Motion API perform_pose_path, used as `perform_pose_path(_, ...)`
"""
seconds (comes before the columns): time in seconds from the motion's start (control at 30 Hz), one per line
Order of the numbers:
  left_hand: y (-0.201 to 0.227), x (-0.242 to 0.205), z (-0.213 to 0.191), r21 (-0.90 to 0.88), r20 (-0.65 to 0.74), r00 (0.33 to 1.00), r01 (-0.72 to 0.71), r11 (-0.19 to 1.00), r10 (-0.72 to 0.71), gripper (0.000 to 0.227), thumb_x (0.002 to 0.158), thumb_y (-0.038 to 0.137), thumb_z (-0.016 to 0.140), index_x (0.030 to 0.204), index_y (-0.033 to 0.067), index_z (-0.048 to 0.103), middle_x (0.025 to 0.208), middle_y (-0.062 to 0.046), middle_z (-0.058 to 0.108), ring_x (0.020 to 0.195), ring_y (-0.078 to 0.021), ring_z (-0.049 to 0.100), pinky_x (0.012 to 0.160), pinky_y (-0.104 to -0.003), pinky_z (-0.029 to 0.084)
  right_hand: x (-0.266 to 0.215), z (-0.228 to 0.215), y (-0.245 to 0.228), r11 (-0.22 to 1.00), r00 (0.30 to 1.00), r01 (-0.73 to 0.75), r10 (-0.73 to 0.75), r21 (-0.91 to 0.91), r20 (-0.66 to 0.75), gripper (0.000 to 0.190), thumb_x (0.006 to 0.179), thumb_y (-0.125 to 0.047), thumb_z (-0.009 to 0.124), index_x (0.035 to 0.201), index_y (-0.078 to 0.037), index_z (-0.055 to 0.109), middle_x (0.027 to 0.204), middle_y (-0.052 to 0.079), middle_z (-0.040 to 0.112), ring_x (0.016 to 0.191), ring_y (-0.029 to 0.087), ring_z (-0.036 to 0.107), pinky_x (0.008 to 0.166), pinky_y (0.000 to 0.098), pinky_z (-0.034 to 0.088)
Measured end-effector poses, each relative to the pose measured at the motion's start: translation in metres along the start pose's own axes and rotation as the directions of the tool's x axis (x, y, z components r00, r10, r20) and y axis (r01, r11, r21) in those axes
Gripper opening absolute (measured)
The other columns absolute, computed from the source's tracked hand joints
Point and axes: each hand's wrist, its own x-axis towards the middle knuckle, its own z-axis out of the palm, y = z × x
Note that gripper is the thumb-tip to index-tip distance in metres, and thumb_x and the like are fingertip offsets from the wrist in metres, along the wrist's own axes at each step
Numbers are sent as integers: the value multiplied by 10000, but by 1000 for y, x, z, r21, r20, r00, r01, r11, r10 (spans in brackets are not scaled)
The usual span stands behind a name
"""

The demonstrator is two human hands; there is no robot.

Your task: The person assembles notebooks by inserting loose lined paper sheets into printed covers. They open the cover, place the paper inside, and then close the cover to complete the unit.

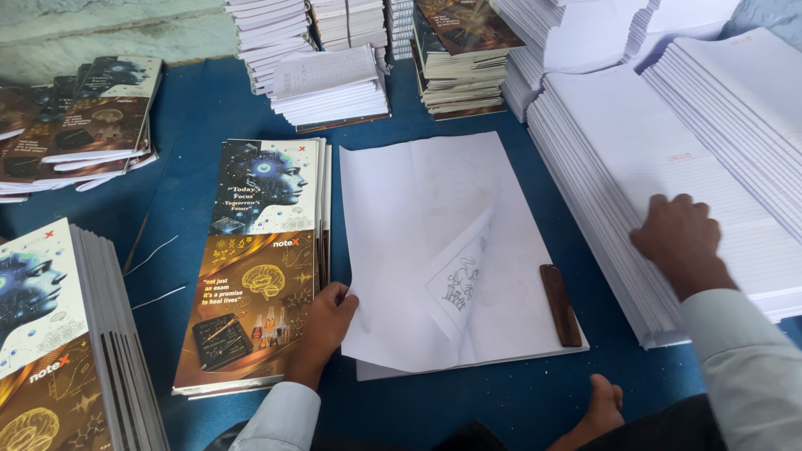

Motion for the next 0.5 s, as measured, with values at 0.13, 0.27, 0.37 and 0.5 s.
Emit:
perform_pose_path(0.13, -2, 1, 2, 48, 22, 997, -74, 996, 73, 205, 852, 217, 675, 941, 34, 692, 785, -98, 708, 699, -195, 667, 696, -348, 529, 15, 10, 30, 996, 993, -41, 32, 81, 109, 489, 859, -412, 820, 1241, -112, 759, 1108, 139, 804, 1017, 303, 753, 899, 462, 608)
perform_pose_path(0.27, -1, 0, 1, -29, 108, 987, -113, 993, 115, 197, 863, 188, 662, 969, 23, 680, 790, -107, 696, 708, -186, 644, 690, -349, 524, 29, 28, 37, 1000, 1000, -1, 2, -25, 28, 531, 827, -439, 830, 1282, -177, 749, 1085, 109, 812, 994, 274, 772, 916, 434, 606)
perform_pose_path(0.37, 1, -3, 1, -48, 139, 981, -132, 990, 138, 195, 870, 181, 657, 981, 22, 670, 797, -103, 695, 715, -177, 638, 697, -342, 521, 28, 26, 44, 999, 1000, 22, -21, -36, 22, 505, 855, -458, 799, 1279, -188, 758, 1052, 108, 825, 949, 267, 787, 927, 422, 606)
perform_pose_path(0.5, 4, -3, 1, -60, 150, 975, -156, 986, 163, 184, 861, 171, 653, 978, 30, 674, 795, -70, 699, 709, -154, 640, 688, -328, 522, 14, 13, 36, 995, 997, 70, -72, -74, -31, 528, 854, -483, 785, 1257, -143, 759, 1012, 108, 821, 901, 258, 792, 879, 404, 625)
